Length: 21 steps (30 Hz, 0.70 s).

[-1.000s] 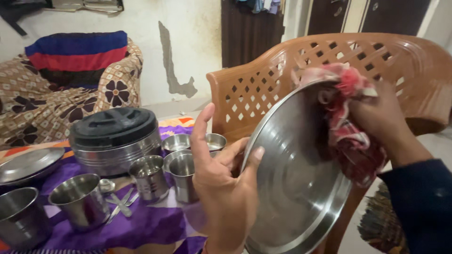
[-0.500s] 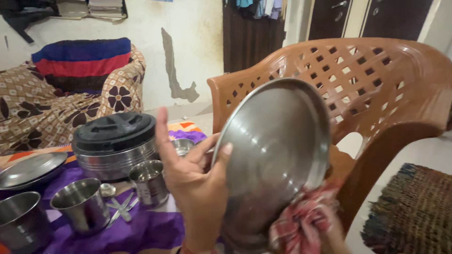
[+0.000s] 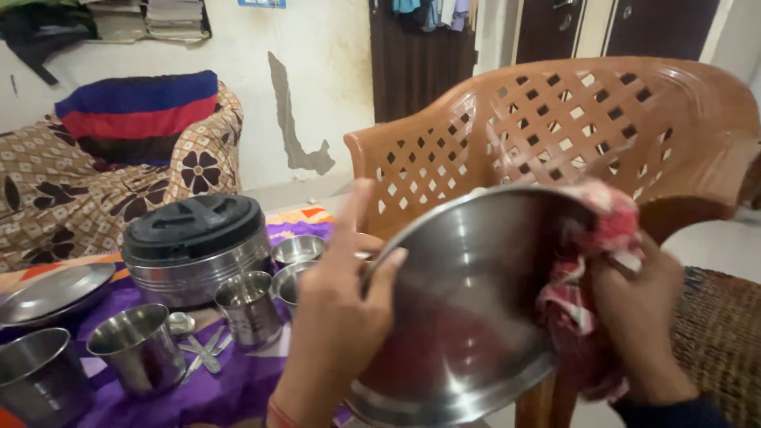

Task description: The person wipes stainless steel plates and bowls with a cloth, then arranges them on a table along with cups and a tiered food container. The person handles each item individually, drying surfaces and placing them in an organized layout.

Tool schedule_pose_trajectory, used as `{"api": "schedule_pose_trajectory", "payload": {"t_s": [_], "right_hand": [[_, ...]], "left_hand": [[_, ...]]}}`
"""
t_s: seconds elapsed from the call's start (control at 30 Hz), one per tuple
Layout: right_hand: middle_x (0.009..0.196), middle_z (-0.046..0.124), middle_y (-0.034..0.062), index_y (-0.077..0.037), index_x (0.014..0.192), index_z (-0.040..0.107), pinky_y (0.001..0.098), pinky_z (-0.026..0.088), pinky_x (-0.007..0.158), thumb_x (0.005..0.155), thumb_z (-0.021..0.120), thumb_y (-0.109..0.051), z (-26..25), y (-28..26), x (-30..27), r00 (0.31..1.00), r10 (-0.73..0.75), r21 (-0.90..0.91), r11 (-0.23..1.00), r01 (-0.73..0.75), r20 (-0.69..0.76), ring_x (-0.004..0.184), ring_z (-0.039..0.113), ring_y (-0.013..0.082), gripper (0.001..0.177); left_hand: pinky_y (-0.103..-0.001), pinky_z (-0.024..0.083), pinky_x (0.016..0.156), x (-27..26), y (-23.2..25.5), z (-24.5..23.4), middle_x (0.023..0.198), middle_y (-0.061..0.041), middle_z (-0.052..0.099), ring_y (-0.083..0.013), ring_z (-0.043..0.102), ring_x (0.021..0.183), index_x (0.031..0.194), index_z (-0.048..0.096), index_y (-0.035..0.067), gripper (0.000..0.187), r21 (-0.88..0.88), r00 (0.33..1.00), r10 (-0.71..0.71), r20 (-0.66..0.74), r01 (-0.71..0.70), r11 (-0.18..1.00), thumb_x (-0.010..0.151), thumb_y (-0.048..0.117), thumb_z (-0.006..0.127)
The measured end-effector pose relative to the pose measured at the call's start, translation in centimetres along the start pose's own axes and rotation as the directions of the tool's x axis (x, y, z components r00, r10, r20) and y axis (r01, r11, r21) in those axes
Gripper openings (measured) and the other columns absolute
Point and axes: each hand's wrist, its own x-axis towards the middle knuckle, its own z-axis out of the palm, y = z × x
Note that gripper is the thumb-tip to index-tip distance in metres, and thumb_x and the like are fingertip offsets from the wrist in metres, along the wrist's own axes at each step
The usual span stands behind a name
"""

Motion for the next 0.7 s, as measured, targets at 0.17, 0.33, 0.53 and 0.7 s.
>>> {"api": "schedule_pose_trajectory", "payload": {"t_s": [0.17,0.33,0.53,0.7], "right_hand": [[0.099,0.073,0.0194,-0.006,0.116,0.072,0.0327,0.053,0.078,0.072,0.07,-0.005,-1.2,-8.1,0.2,0.852,-0.515,-0.116,0.845,0.523,0.095,0.088,0.072,0.0259,0.044],[0.094,0.072,0.0145,-0.002,0.118,0.072,0.0324,0.053,0.079,0.074,0.072,-0.006,-1.1,-7.7,2.1,0.844,-0.503,0.003,0.86,0.511,0.187,0.088,0.068,0.0193,0.045],[0.083,0.068,0.0054,0.004,0.104,0.069,0.0312,0.049,0.071,0.095,0.065,-0.006,0.4,1.2,3.4,0.975,-0.185,0.139,0.976,0.168,0.121,0.076,0.059,0.0103,0.014],[0.092,0.07,0.0055,-0.003,0.108,0.069,0.0275,0.051,0.065,0.097,0.062,-0.021,2.5,8.9,-0.3,0.925,0.365,0.364,0.852,-0.378,0.105,0.079,0.064,0.0134,0.022]], "left_hand": [[-0.048,0.051,0.061,-0.1,1.8,1.4,0.074,-0.02,0.069,-0.0405,0.07,0.067,0.163,0.023,0.007,0.084,0.034,0.966,-0.109,0.234,0.104,0.994,0.092,-0.001,0.066],[-0.039,0.055,0.064,-0.9,3.3,2.1,0.082,-0.017,0.074,-0.0325,0.073,0.072,0.164,0.019,0.007,0.091,-0.221,0.962,-0.254,0.1,0.27,0.937,0.087,-0.001,0.069],[-0.027,0.055,0.066,-0.4,3.1,1.6,0.08,-0.013,0.078,-0.0178,0.073,0.07,0.163,0.01,0.004,0.101,-0.314,0.938,-0.345,-0.046,0.314,0.896,0.084,0.002,0.073],[-0.017,0.055,0.067,0.4,2.3,0.9,0.079,-0.01,0.082,-0.0055,0.072,0.069,0.162,0.003,0.001,0.109,-0.448,0.907,-0.405,-0.115,0.316,0.836,0.081,0.004,0.077]]}}
